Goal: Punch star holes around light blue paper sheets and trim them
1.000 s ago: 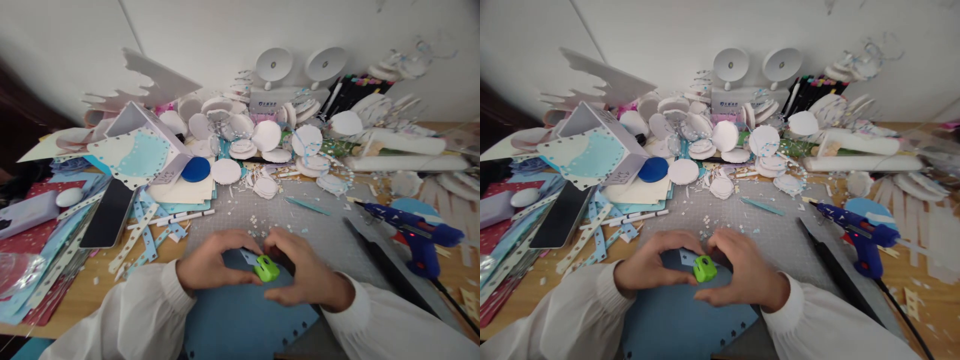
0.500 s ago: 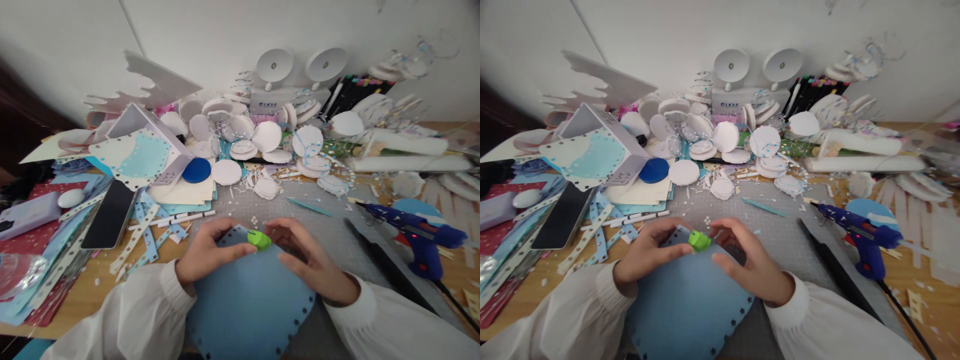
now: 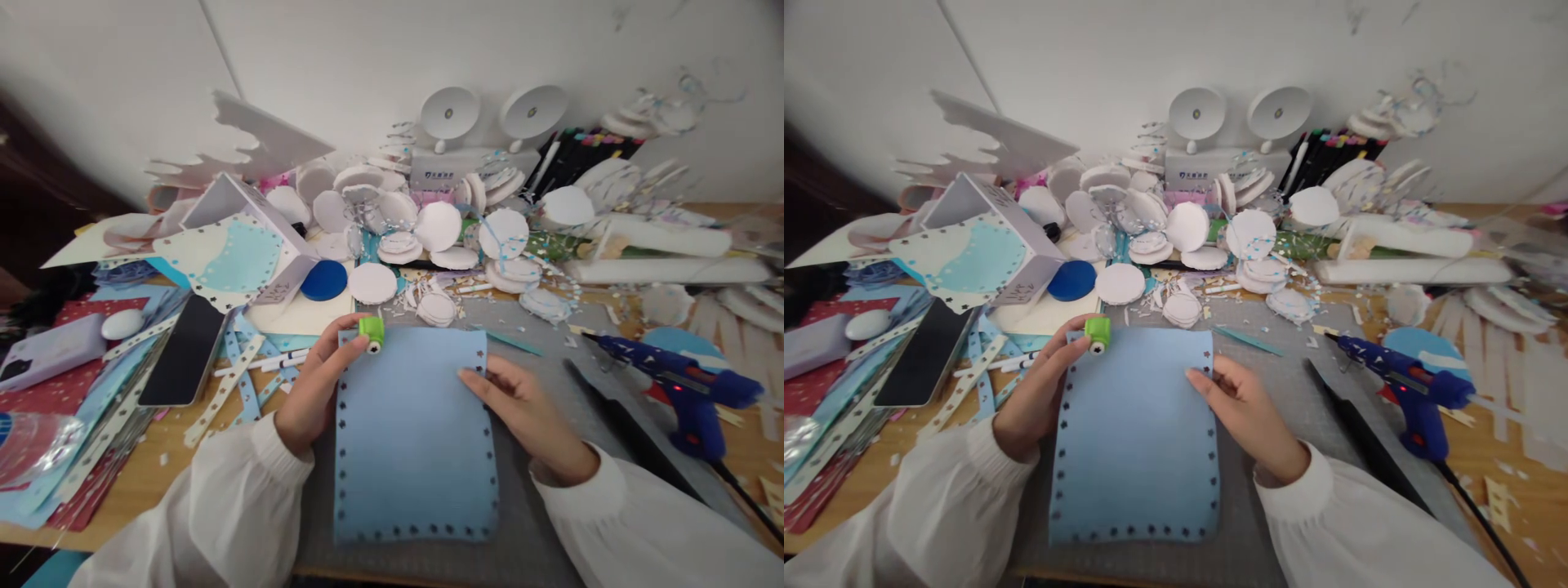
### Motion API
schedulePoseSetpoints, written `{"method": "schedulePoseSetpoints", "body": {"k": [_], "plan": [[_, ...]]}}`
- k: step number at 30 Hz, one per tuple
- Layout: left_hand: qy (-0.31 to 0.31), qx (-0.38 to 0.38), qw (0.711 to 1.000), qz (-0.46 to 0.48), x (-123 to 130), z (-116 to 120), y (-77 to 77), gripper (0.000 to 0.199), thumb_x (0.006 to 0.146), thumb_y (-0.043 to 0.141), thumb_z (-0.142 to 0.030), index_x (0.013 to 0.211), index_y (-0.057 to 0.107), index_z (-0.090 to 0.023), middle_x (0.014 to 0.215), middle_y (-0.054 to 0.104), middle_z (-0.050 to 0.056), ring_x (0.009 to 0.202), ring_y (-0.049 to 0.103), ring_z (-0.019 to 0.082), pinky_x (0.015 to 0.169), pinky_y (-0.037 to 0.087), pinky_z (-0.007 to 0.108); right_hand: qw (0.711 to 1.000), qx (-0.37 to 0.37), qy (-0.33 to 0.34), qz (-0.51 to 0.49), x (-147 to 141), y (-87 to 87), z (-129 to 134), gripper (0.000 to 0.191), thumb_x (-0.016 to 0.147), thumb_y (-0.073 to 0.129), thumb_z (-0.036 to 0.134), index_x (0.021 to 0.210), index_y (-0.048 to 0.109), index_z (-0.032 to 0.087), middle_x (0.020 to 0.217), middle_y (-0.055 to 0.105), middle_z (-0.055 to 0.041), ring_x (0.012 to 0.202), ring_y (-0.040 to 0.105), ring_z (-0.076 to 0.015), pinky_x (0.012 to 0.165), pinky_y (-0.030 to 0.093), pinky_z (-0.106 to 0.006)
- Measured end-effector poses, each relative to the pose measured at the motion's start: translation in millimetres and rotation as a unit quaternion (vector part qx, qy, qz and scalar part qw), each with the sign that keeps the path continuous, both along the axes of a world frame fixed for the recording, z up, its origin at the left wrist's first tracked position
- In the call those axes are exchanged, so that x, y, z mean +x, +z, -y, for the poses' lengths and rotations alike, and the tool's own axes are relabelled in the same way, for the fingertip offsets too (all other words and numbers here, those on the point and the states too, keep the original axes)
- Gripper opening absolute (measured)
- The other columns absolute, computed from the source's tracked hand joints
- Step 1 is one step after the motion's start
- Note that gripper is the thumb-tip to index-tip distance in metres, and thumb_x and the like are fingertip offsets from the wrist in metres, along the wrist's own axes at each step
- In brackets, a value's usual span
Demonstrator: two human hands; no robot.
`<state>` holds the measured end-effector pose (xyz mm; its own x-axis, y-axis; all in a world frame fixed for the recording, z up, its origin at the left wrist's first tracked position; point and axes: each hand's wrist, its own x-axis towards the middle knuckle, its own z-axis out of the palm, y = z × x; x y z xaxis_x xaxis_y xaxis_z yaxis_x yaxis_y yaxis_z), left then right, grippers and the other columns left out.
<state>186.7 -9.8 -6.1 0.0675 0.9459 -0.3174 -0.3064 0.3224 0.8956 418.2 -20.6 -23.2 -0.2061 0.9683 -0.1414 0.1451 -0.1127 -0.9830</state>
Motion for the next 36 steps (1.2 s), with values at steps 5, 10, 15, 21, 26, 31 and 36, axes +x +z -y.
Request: {"method": "schedulePoseSetpoints", "body": {"k": [5,10,15,21,26,31,36], "plan": [[-0.067,0.002,0.998,-0.002,2.9,1.4,-3.4,0.026,0.075,0.071,-0.033,0.094,0.061,-0.019,0.084,0.064,-0.002,0.071,0.059,0.012,0.063,0.045,0.020,0.999,-0.003,-0.031,0.037,10.2,7.4,-2.7,0.022,0.083,0.059,0.041,0.087,0.064,0.020,0.073,0.065,-0.0020,0.062,0.058,-0.0170,0.050,0.047,-0.026],[-0.127,0.050,0.991,-0.019,4.5,1.8,-3.9,0.028,0.069,0.077,-0.027,0.090,0.060,-0.017,0.081,0.064,-0.001,0.074,0.059,0.012,0.068,0.044,0.021,0.986,0.070,0.060,0.140,30.4,23.1,-11.9,0.025,0.084,0.055,0.044,0.079,0.063,0.021,0.070,0.063,-0.0021,0.060,0.056,-0.0168,0.049,0.045,-0.026],[-0.129,0.057,0.988,0.059,2.2,2.7,-5.7,0.022,0.078,0.069,-0.028,0.092,0.059,-0.014,0.086,0.068,0.006,0.079,0.063,0.015,0.065,0.046,0.022,0.952,0.162,0.044,0.256,66.8,54.1,-6.9,0.034,0.087,0.053,0.044,0.062,0.056,0.021,0.060,0.057,-0.0016,0.055,0.053,-0.0140,0.049,0.044,-0.024],[-0.137,0.023,0.975,0.176,2.1,1.5,-12.8,0.017,0.084,0.059,-0.027,0.092,0.052,-0.014,0.093,0.071,0.012,0.072,0.065,0.014,0.063,0.049,0.022,0.916,0.071,0.236,0.318,84.5,43.5,31.3,0.029,0.089,0.051,0.045,0.102,0.068,0.026,0.101,0.071,-0.0084,0.096,0.065,-0.0242,0.081,0.053,-0.031],[-0.146,0.035,0.969,0.197,3.1,1.5,-15.4,0.016,0.086,0.054,-0.029,0.093,0.048,-0.015,0.091,0.073,0.014,0.066,0.066,0.016,0.061,0.049,0.024,0.907,0.088,0.291,0.291,63.3,17.2,23.0,0.033,0.093,0.043,0.041,0.107,0.066,0.021,0.119,0.062,-0.0108,0.114,0.055,-0.0263,0.097,0.044,-0.040],[-0.156,0.047,0.965,0.205,3.4,1.4,-15.7,0.016,0.088,0.050,-0.031,0.089,0.048,-0.015,0.088,0.073,0.014,0.066,0.067,0.017,0.063,0.051,0.025,0.912,0.168,0.280,0.247,42.3,23.0,-1.7,0.028,0.095,0.042,0.031,0.109,0.062,0.019,0.130,0.052,-0.0119,0.124,0.045,-0.0239,0.105,0.033,-0.042],[-0.148,0.050,0.966,0.204,4.0,1.7,-18.0,0.018,0.089,0.049,-0.033,0.090,0.047,-0.015,0.087,0.073,0.014,0.065,0.066,0.016,0.062,0.050,0.025,0.893,0.131,0.387,0.188,17.0,38.2,7.0,0.023,0.094,0.041,0.018,0.104,0.062,0.020,0.110,0.063,-0.0070,0.105,0.057,-0.0169,0.093,0.044,-0.031]]}}
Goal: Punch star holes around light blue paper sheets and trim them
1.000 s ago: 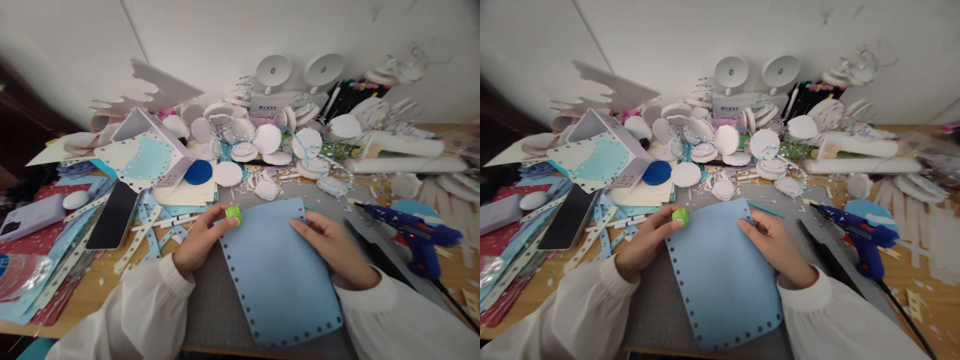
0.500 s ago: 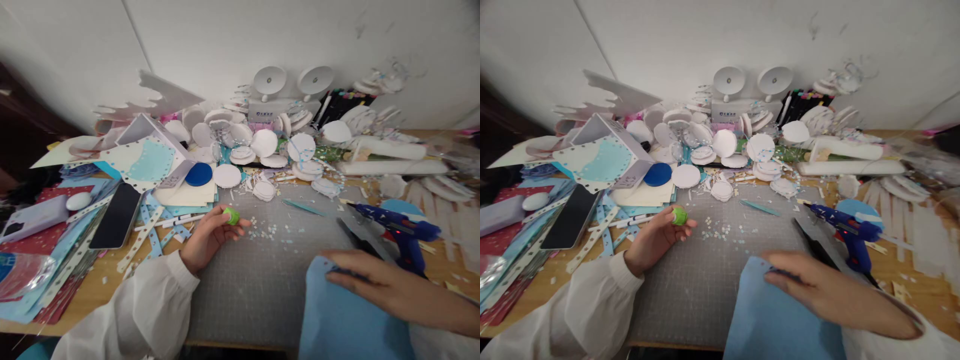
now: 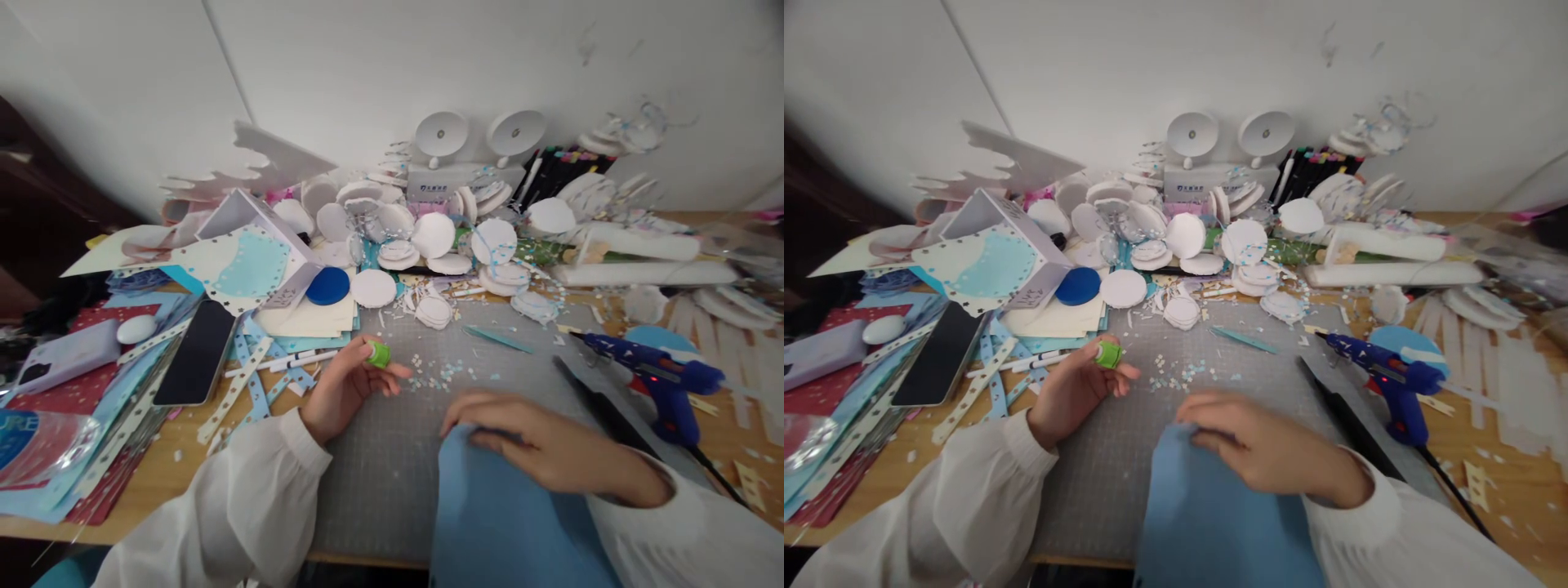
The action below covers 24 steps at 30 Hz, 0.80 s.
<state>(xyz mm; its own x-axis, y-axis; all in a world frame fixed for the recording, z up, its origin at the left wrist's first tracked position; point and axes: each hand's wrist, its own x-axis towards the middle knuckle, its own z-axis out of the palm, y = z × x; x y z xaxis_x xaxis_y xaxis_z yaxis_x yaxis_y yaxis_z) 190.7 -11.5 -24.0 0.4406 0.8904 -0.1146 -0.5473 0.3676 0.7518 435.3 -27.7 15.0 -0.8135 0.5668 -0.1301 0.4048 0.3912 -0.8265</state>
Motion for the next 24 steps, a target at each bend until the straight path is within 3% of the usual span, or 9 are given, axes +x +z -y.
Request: {"method": "schedulePoseSetpoints", "body": {"k": [2,5,8,11,14,19,24], "plan": [[-0.001,0.004,1.000,-0.005,-0.1,0.4,-0.5,0.018,0.089,0.049,-0.033,0.091,0.047,-0.016,0.085,0.073,0.013,0.065,0.066,0.017,0.061,0.049,0.024,1.000,0.003,0.000,-0.006,-8.2,-4.5,3.8,0.024,0.093,0.042,0.016,0.108,0.061,0.020,0.115,0.062,-0.0075,0.109,0.056,-0.0176,0.096,0.043,-0.032],[-0.008,0.009,1.000,-0.014,-0.2,1.2,-0.3,0.019,0.087,0.051,-0.034,0.093,0.047,-0.016,0.085,0.073,0.013,0.067,0.067,0.018,0.061,0.048,0.024,0.994,0.066,-0.085,-0.011,-10.8,-18.7,2.4,0.025,0.093,0.043,0.018,0.114,0.058,0.020,0.125,0.056,-0.0106,0.119,0.049,-0.0212,0.101,0.038,-0.039],[-0.001,0.019,1.000,-0.025,0.8,2.9,0.1,0.022,0.085,0.056,-0.035,0.096,0.050,-0.016,0.086,0.071,0.011,0.075,0.065,0.019,0.063,0.046,0.024,0.984,0.113,-0.141,-0.004,-3.3,-26.0,-0.9,0.020,0.094,0.042,0.025,0.099,0.060,0.020,0.112,0.062,-0.0108,0.108,0.056,-0.0228,0.092,0.044,-0.037],[0.023,0.034,0.999,-0.020,3.6,5.5,0.0,0.028,0.080,0.065,-0.034,0.098,0.056,-0.015,0.083,0.063,0.005,0.076,0.059,0.015,0.065,0.044,0.023,0.980,0.116,-0.159,0.028,2.7,-21.4,2.4,0.023,0.094,0.041,0.031,0.084,0.058,0.021,0.085,0.064,-0.0060,0.085,0.061,-0.0204,0.076,0.047,-0.032],[0.012,0.026,0.999,-0.015,6.2,7.8,-0.1,0.029,0.074,0.071,-0.029,0.096,0.060,-0.014,0.079,0.057,0.001,0.068,0.052,0.011,0.061,0.042,0.021,0.982,0.085,-0.156,0.056,-1.5,-14.3,10.6,0.023,0.095,0.042,0.034,0.081,0.054,0.021,0.075,0.061,-0.0012,0.070,0.058,-0.0163,0.065,0.044,-0.028],[-0.053,0.001,0.998,-0.027,6.1,8.4,1.1,0.026,0.072,0.074,-0.025,0.090,0.061,-0.013,0.075,0.057,0.002,0.065,0.052,0.010,0.059,0.042,0.021,0.974,0.083,-0.201,0.063,-21.2,-9.0,18.8,0.030,0.095,0.039,0.035,0.069,0.043,0.021,0.062,0.050,0.0033,0.057,0.049,-0.0125,0.054,0.035,-0.025],[-0.072,-0.012,0.996,-0.059,7.0,8.3,4.5,0.029,0.068,0.077,-0.026,0.087,0.059,-0.013,0.071,0.059,0.001,0.062,0.054,0.011,0.057,0.042,0.022,0.961,0.121,-0.232,0.089,-29.4,-3.9,20.1,0.029,0.094,0.040,0.034,0.068,0.041,0.021,0.060,0.050,0.0035,0.056,0.048,-0.0126,0.054,0.031,-0.025]]}}
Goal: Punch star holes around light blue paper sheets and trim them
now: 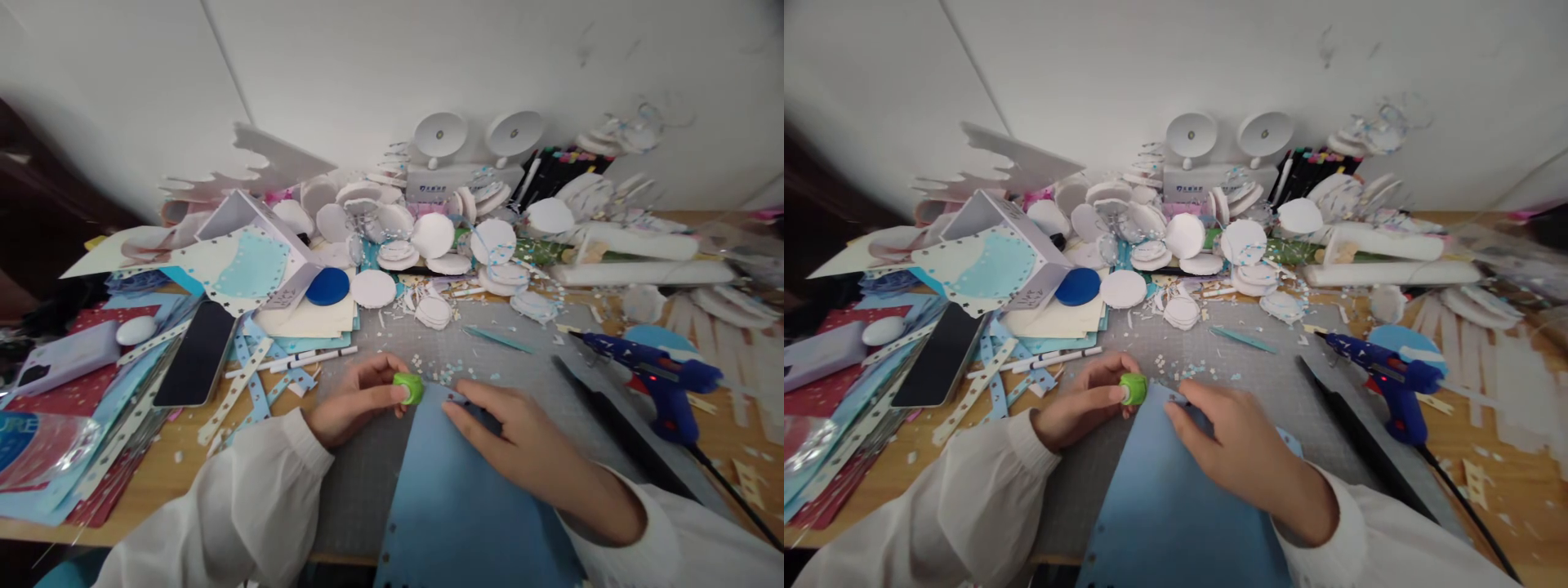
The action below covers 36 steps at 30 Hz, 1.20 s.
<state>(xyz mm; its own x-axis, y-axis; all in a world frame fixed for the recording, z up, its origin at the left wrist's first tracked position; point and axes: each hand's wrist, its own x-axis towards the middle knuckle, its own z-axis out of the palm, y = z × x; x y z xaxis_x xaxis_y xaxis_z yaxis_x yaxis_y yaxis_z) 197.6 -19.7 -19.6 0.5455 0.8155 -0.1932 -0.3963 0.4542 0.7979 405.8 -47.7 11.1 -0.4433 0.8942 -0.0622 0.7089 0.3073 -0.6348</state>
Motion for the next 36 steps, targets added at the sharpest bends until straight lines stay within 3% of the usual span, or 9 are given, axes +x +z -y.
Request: {"method": "schedulePoseSetpoints", "body": {"k": [10,22,28,36], "plan": [[-0.009,0.033,0.999,-0.034,1.3,0.6,-1.3,0.032,0.066,0.079,-0.029,0.082,0.058,-0.012,0.070,0.059,0.000,0.060,0.052,0.009,0.056,0.041,0.020,0.998,0.043,-0.010,0.041,1.2,3.4,1.6,0.028,0.090,0.045,0.032,0.064,0.040,0.022,0.053,0.049,0.0035,0.049,0.046,-0.0127,0.049,0.028,-0.026],[0.000,0.020,1.000,-0.024,1.8,0.9,1.0,0.034,0.066,0.079,-0.033,0.083,0.058,-0.012,0.068,0.059,0.000,0.059,0.053,0.009,0.056,0.041,0.020,0.999,-0.038,0.007,-0.017,2.2,3.7,1.9,0.033,0.093,0.040,0.035,0.063,0.038,0.021,0.055,0.045,0.0040,0.051,0.044,-0.0117,0.049,0.028,-0.025],[-0.025,0.034,0.999,-0.016,-0.1,0.6,-1.1,0.033,0.066,0.080,-0.030,0.083,0.059,-0.012,0.071,0.060,0.001,0.060,0.053,0.008,0.057,0.041,0.019,1.000,-0.025,-0.004,-0.012,0.6,3.7,2.2,0.033,0.092,0.041,0.034,0.062,0.036,0.021,0.053,0.042,0.0046,0.049,0.041,-0.0113,0.048,0.027,-0.024],[-0.046,0.049,0.996,-0.061,2.6,4.6,-1.2,0.033,0.058,0.084,-0.017,0.082,0.062,-0.013,0.074,0.062,0.000,0.068,0.058,0.011,0.070,0.046,0.024,0.998,-0.030,0.058,0.011,3.4,3.7,-1.8,0.028,0.094,0.040,0.032,0.069,0.047,0.020,0.059,0.052,0.0018,0.055,0.049,-0.0125,0.051,0.031,-0.025]]}}
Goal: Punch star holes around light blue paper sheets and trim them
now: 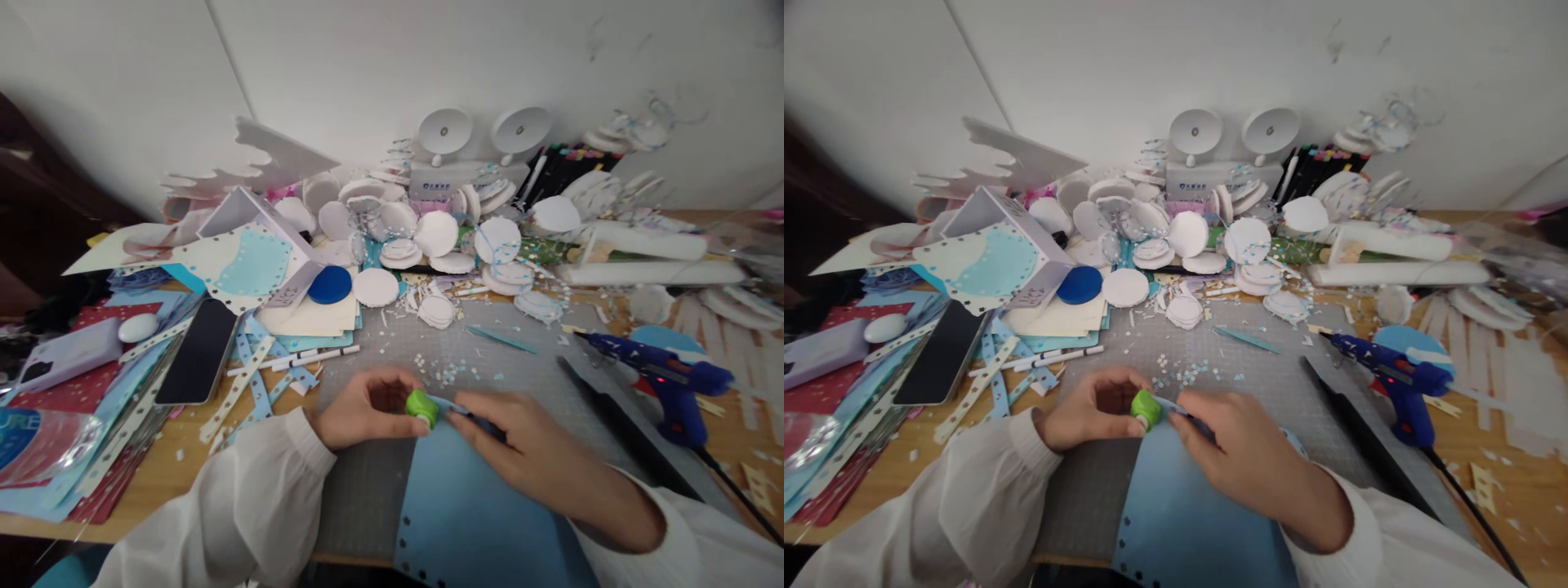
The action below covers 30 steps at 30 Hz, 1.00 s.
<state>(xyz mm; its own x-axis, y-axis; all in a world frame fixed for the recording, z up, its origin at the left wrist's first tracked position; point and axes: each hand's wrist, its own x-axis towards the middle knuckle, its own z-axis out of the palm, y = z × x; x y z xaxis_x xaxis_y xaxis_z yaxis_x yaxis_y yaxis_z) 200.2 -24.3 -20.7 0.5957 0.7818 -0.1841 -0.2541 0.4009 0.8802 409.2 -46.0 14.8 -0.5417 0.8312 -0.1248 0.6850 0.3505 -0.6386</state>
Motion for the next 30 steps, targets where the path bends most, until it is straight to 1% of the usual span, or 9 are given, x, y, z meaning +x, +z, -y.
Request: {"method": "schedulePoseSetpoints", "body": {"k": [5,7,10,14,17,21,25,30], "plan": [[0.022,0.051,0.998,-0.020,-1.2,1.9,-1.1,0.034,0.059,0.083,-0.017,0.085,0.062,-0.014,0.078,0.065,0.003,0.073,0.061,0.015,0.074,0.049,0.028,0.999,0.010,0.040,-0.022,-1.0,-7.1,-3.0,0.026,0.095,0.039,0.028,0.072,0.049,0.020,0.063,0.054,0.0012,0.056,0.050,-0.0124,0.054,0.032,-0.025],[0.023,0.069,0.997,-0.027,-3.2,0.8,-0.5,0.032,0.062,0.081,-0.018,0.088,0.062,-0.014,0.080,0.065,0.004,0.074,0.061,0.015,0.075,0.049,0.029,0.998,0.016,0.040,-0.044,-3.1,-12.7,-3.9,0.025,0.095,0.039,0.027,0.073,0.048,0.020,0.065,0.054,0.0007,0.059,0.051,-0.0131,0.055,0.033,-0.025],[0.019,0.114,0.992,-0.056,-6.6,-1.6,1.3,0.028,0.067,0.077,-0.018,0.089,0.062,-0.013,0.081,0.064,0.005,0.075,0.059,0.015,0.074,0.048,0.028,0.996,0.025,0.036,-0.080,-6.3,-23.1,-4.8,0.025,0.095,0.038,0.027,0.072,0.046,0.020,0.064,0.053,0.0004,0.059,0.051,-0.0137,0.055,0.034,-0.025],[-0.010,0.148,0.983,-0.109,-9.8,-2.1,2.3,0.023,0.070,0.074,-0.022,0.086,0.061,-0.012,0.075,0.061,0.004,0.069,0.055,0.014,0.066,0.045,0.025,0.992,0.024,0.042,-0.113,-8.1,-37.0,-5.0,0.027,0.095,0.038,0.027,0.071,0.045,0.020,0.063,0.051,0.0007,0.058,0.051,-0.0137,0.054,0.034,-0.025],[-0.038,0.159,0.976,-0.140,-10.1,-0.3,1.8,0.021,0.072,0.073,-0.027,0.083,0.061,-0.013,0.071,0.058,0.003,0.065,0.052,0.014,0.062,0.043,0.024,0.991,0.005,0.027,-0.132,-7.6,-43.5,-4.6,0.029,0.095,0.038,0.028,0.068,0.043,0.020,0.060,0.049,0.0020,0.056,0.048,-0.0125,0.053,0.034,-0.024],[-0.033,0.172,0.973,-0.152,-9.1,1.2,2.5,0.019,0.073,0.071,-0.025,0.084,0.061,-0.013,0.074,0.058,0.003,0.068,0.053,0.014,0.064,0.043,0.024,0.988,-0.012,0.010,-0.152,-6.4,-45.1,-4.1,0.030,0.095,0.039,0.028,0.066,0.043,0.020,0.059,0.047,0.0027,0.055,0.046,-0.0114,0.052,0.033,-0.024],[-0.039,0.171,0.974,-0.142,-8.2,1.7,4.9,0.019,0.074,0.070,-0.024,0.087,0.061,-0.013,0.076,0.058,0.005,0.071,0.054,0.016,0.066,0.043,0.026,0.986,-0.005,0.010,-0.167,-5.4,-43.5,-2.7,0.032,0.095,0.038,0.027,0.064,0.040,0.020,0.058,0.044,0.0034,0.054,0.044,-0.0106,0.051,0.032,-0.023],[-0.045,0.141,0.982,-0.116,-7.7,2.6,7.4,0.017,0.075,0.069,-0.023,0.083,0.060,-0.012,0.072,0.056,0.003,0.065,0.050,0.013,0.061,0.041,0.024,0.983,-0.004,0.019,-0.184,-5.5,-42.9,-0.2,0.033,0.094,0.039,0.027,0.062,0.036,0.020,0.057,0.040,0.0044,0.052,0.041,-0.0099,0.050,0.029,-0.023]]}}
